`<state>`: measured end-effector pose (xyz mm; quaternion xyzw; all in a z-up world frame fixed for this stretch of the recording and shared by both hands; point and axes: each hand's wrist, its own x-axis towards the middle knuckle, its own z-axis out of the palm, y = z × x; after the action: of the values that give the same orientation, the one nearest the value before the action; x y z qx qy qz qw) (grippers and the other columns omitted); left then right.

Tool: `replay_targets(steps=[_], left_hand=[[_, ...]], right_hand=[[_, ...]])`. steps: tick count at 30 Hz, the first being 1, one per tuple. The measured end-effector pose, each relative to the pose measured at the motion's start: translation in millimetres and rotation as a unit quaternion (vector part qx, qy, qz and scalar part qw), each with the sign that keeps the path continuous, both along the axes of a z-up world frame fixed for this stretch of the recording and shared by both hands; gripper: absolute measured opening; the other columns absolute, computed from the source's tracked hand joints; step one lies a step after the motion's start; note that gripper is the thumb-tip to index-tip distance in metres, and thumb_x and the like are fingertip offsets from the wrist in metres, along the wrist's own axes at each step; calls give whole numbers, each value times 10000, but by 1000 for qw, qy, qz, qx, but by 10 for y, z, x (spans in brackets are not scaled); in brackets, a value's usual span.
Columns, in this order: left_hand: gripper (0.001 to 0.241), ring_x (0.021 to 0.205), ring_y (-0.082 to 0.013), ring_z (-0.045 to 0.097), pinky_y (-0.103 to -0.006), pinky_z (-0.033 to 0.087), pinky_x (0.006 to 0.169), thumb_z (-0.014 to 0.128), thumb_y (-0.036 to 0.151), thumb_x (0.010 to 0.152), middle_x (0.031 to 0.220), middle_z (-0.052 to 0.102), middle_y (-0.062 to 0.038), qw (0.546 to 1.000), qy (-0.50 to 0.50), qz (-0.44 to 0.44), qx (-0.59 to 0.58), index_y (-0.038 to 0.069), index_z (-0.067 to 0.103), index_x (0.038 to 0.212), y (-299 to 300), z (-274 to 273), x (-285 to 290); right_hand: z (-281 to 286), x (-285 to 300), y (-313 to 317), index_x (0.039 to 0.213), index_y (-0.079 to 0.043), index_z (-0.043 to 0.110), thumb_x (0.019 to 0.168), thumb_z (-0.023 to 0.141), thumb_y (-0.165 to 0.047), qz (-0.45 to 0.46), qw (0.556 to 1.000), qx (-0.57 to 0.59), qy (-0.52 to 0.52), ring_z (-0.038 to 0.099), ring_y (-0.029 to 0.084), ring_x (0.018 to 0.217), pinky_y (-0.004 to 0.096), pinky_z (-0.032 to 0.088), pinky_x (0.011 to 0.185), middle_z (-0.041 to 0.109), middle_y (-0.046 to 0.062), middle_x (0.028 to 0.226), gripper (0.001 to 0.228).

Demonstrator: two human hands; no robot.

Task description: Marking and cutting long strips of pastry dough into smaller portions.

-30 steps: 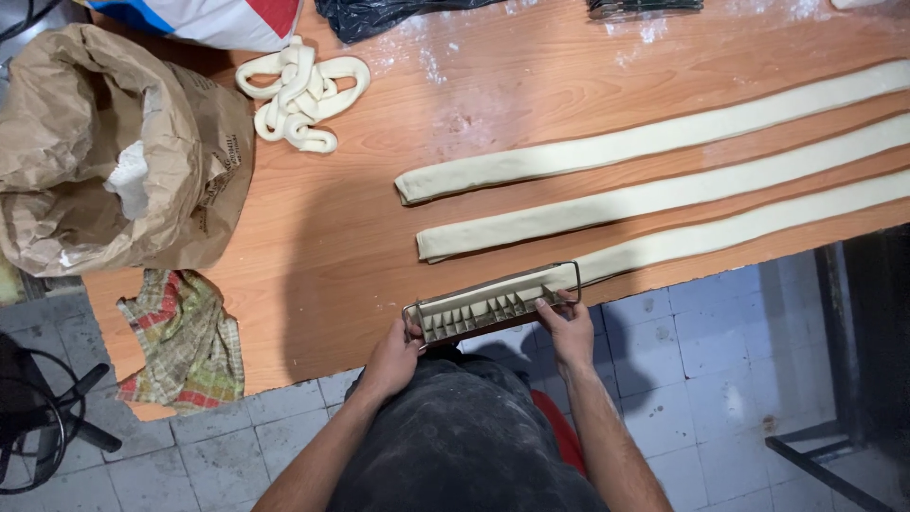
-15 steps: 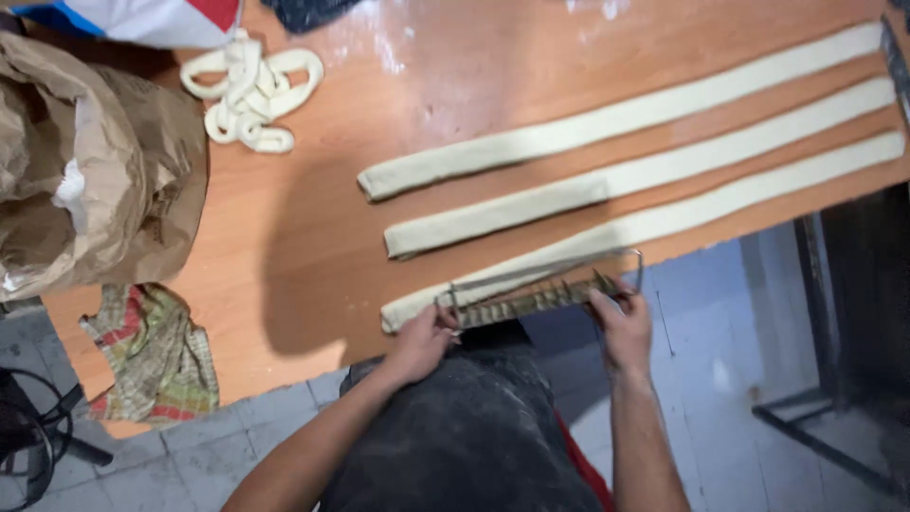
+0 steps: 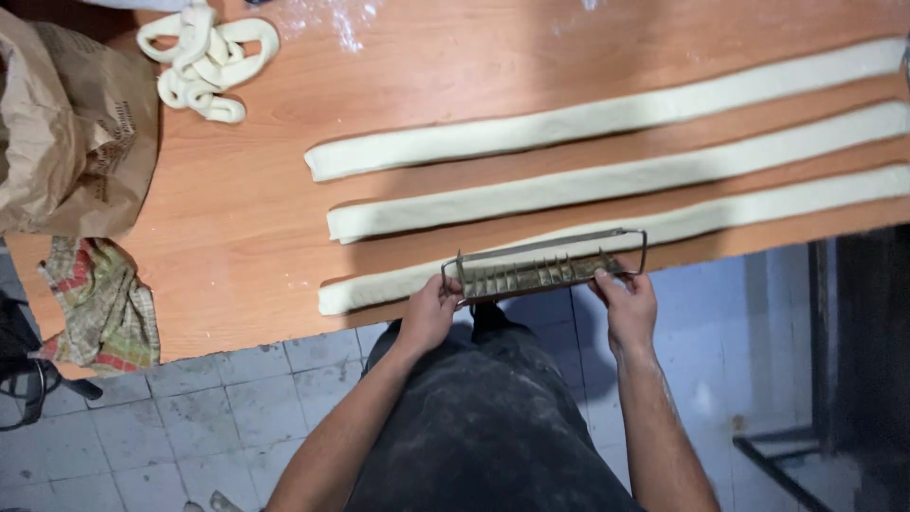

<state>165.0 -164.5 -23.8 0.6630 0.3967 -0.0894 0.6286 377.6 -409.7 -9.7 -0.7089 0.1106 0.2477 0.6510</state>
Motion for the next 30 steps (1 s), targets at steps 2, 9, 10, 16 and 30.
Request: replay_targets(steps=[2, 9, 10, 16, 30], left_hand=[[186, 1001, -220, 760, -341, 609, 870, 589, 89, 979, 1069, 753, -149, 999, -20, 26, 22, -11, 609, 1135, 14, 97, 72], [235, 993, -196, 750, -335, 585, 866, 570, 123, 977, 1087, 758, -117, 997, 73, -26, 21, 38, 621, 1190, 152, 394, 242], [247, 970, -193, 757, -336, 586, 865, 554, 132, 979, 1071, 767, -117, 995, 88, -42, 11, 50, 631, 1198, 205, 473, 282], [273, 876, -208, 761, -347, 617, 786, 481, 144, 1024, 1024, 756, -149, 996, 35, -43, -63, -24, 627, 1181, 480, 445, 478], [333, 877, -202, 769, -279, 653, 715, 469, 209, 1067, 1111, 718, -200, 990, 68, -24, -121, -65, 614, 1189, 452, 94, 479]], right_hand=[[58, 109, 83, 1352, 72, 513, 942, 680, -35, 22, 1000, 7, 0, 669, 251, 1107, 366, 644, 935, 604, 181, 1268, 455], [-7, 199, 39, 1362, 66, 515, 951, 706, -84, 32, 998, -46, 21, 680, 213, 1066, 320, 635, 906, 624, 177, 1228, 477], [-63, 224, 14, 1349, 68, 521, 951, 714, -91, 27, 998, -51, 35, 683, 216, 1040, 326, 634, 888, 622, 170, 1209, 471], [89, 454, 145, 1293, 44, 557, 920, 757, -160, 55, 995, -87, -2, 711, 191, 1005, 318, 637, 845, 676, 140, 1136, 471], [133, 481, 282, 1288, 17, 593, 892, 790, -199, 77, 986, -146, 12, 697, 184, 1026, 298, 622, 848, 684, 134, 1136, 492]])
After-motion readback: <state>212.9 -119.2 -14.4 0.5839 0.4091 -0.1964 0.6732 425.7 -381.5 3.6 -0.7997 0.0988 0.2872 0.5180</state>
